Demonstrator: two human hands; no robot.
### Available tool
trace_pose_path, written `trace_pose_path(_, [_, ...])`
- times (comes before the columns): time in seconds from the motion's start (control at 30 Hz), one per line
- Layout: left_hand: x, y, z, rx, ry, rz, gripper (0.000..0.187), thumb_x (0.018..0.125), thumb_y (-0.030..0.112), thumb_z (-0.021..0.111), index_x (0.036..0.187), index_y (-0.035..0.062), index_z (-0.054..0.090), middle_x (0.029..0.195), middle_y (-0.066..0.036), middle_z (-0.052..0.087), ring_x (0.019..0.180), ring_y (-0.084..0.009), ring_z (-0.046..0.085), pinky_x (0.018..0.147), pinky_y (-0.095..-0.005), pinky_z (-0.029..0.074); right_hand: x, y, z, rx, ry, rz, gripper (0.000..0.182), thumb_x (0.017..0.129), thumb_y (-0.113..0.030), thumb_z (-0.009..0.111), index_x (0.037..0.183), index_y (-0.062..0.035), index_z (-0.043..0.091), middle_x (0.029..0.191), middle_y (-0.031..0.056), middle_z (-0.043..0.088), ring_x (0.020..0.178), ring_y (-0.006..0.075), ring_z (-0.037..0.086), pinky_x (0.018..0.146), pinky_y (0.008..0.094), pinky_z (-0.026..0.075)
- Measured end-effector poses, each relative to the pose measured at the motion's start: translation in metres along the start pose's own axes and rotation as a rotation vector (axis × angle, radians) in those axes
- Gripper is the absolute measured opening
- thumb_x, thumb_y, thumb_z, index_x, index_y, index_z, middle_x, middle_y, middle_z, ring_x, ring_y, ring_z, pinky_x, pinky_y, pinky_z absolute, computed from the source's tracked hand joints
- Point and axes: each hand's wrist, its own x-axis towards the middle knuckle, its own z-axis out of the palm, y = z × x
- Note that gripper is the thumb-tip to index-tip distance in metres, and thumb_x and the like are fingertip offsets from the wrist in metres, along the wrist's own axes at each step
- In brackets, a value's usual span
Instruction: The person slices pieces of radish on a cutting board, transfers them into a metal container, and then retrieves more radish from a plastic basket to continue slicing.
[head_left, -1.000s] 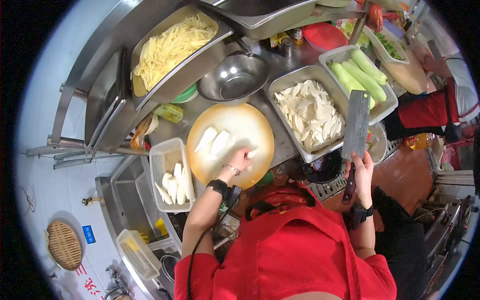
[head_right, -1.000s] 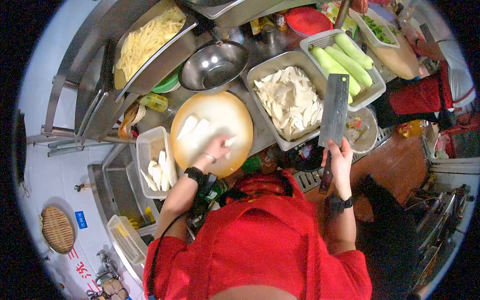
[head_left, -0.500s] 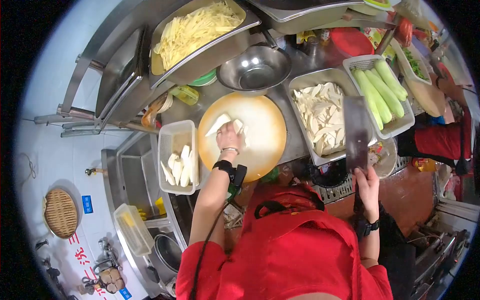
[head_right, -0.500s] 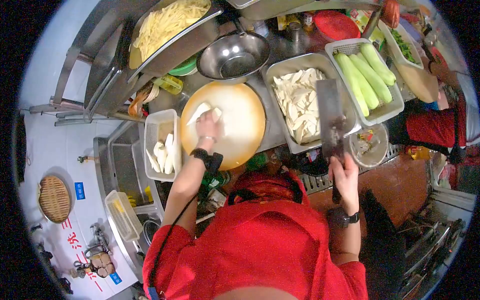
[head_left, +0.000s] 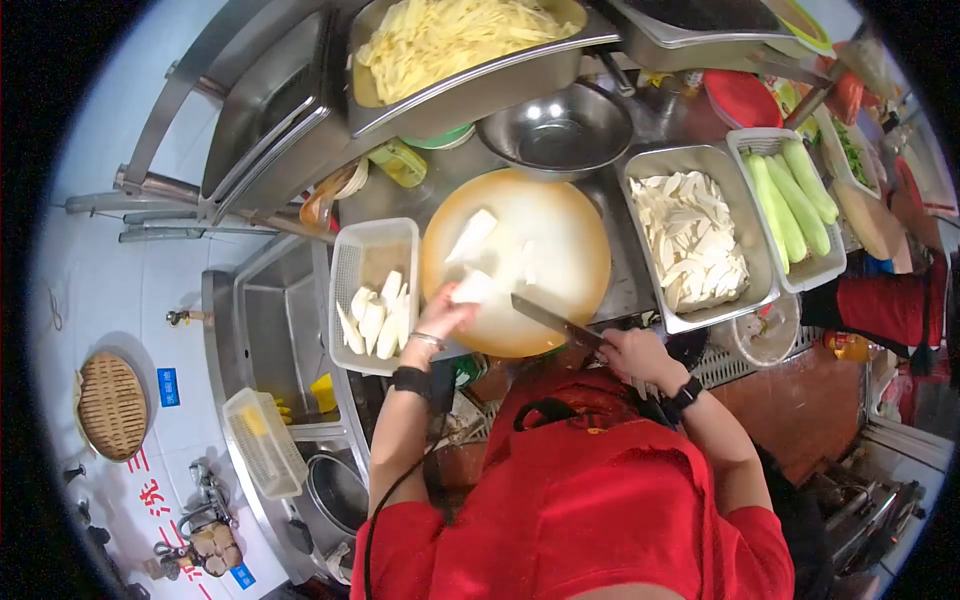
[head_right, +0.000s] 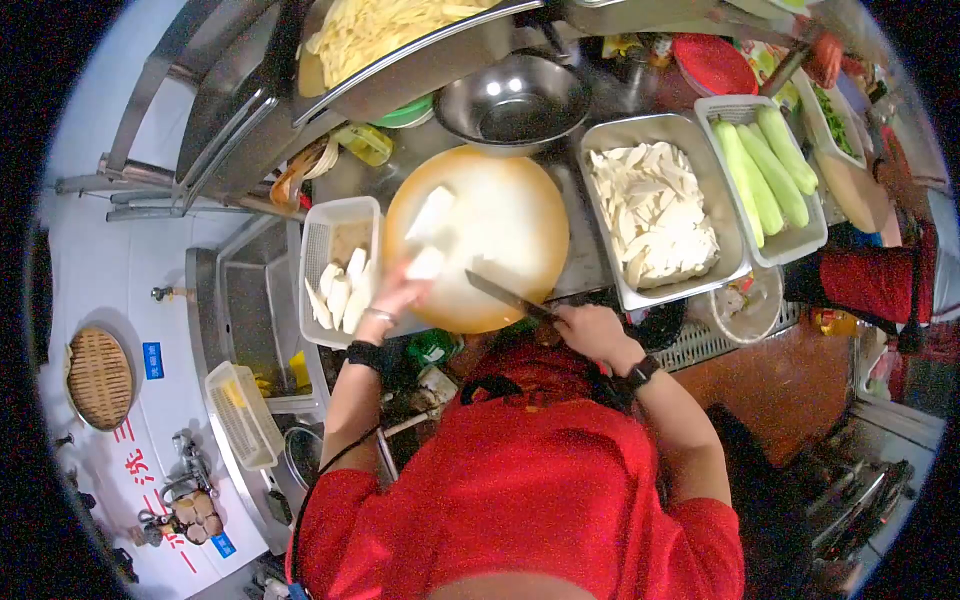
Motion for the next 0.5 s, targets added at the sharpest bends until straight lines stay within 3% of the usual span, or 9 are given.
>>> trace_pose_path(0.03, [-0.002, -0.007, 0.0, 0.178, -0.16, 0.062, 0.039, 0.077, 0.014, 0.061, 0.112, 0.0047, 0.047, 0.091, -0.007, 0.059, 0.069, -0.0113, 0.056, 0.053, -0.0227, 0.045, 0.008, -0.003, 0.001, -0.076, 0.009, 0.023, 0.021, 0.081, -0.027, 0.052, 0.09, -0.0093, 0.059, 0.066, 0.017, 0.059, 0.065, 0.0343, 0.06, 0.059, 0.0451, 0.048])
trace_pose_path(0.1, [0.004, -0.028, 0.017, 0.11, -0.245, 0.354, 0.04, 0.076, 0.012, 0.063, 0.113, 0.0067, 0.048, 0.097, -0.006, 0.059, 0.08, -0.0115, 0.055, 0.063, -0.0245, 0.046, 0.019, -0.008, 0.001, -0.139, 0.026, 0.048, 0.023, 0.082, -0.028, 0.051, 0.092, -0.0091, 0.058, 0.067, 0.0179, 0.06, 0.065, 0.034, 0.06, 0.058, 0.0457, 0.048])
trace_pose_path(0.23, [0.015, -0.03, 0.037, 0.379, -0.309, 0.408, 0.034, 0.075, 0.013, 0.064, 0.107, 0.0093, 0.055, 0.102, -0.005, 0.057, 0.087, -0.0169, 0.055, 0.076, -0.0287, 0.046, 0.028, -0.013, 0.005, -0.199, 0.021, 0.112, 0.025, 0.083, -0.031, 0.049, 0.095, -0.0093, 0.056, 0.066, 0.018, 0.06, 0.061, 0.0355, 0.06, 0.054, 0.046, 0.048])
trace_pose_path(0.3, [0.01, -0.028, 0.037, 0.963, 0.103, 0.815, 0.028, 0.076, 0.018, 0.065, 0.101, 0.0085, 0.06, 0.108, -0.007, 0.055, 0.094, -0.023, 0.054, 0.082, -0.0318, 0.045, 0.029, -0.019, 0.001, -0.223, 0.037, 0.116, 0.027, 0.083, -0.032, 0.05, 0.096, -0.0096, 0.056, 0.065, 0.0177, 0.059, 0.06, 0.0353, 0.059, 0.052, 0.045, 0.048])
trace_pose_path(0.37, [0.0, -0.035, 0.04, 0.86, 0.133, 0.742, 0.023, 0.074, 0.016, 0.065, 0.096, 0.0092, 0.062, 0.104, -0.009, 0.056, 0.089, -0.0265, 0.055, 0.079, -0.0332, 0.046, 0.026, -0.033, -0.006, -0.222, 0.037, 0.118, 0.027, 0.084, -0.032, 0.049, 0.095, -0.0087, 0.055, 0.064, 0.0172, 0.06, 0.059, 0.0346, 0.059, 0.052, 0.0443, 0.048])
trace_pose_path(0.43, [-0.001, -0.051, 0.042, 0.753, 0.258, 0.87, 0.023, 0.075, 0.016, 0.064, 0.097, 0.0088, 0.062, 0.102, -0.009, 0.056, 0.088, -0.0255, 0.056, 0.076, -0.0327, 0.046, 0.026, -0.039, 0.003, -0.216, 0.025, 0.13, 0.027, 0.084, -0.032, 0.049, 0.094, -0.0079, 0.054, 0.064, 0.0167, 0.06, 0.059, 0.0339, 0.06, 0.051, 0.0436, 0.048])
trace_pose_path(0.5, [-0.003, -0.062, 0.047, 0.705, 0.282, 0.874, 0.023, 0.075, 0.016, 0.065, 0.096, 0.0087, 0.062, 0.1, -0.009, 0.056, 0.087, -0.0258, 0.055, 0.075, -0.0329, 0.046, 0.03, -0.04, 0.025, -0.333, -0.024, 0.148, 0.025, 0.084, -0.03, 0.048, 0.09, -0.0064, 0.052, 0.061, 0.015, 0.06, 0.056, 0.032, 0.06, 0.05, 0.0418, 0.048])
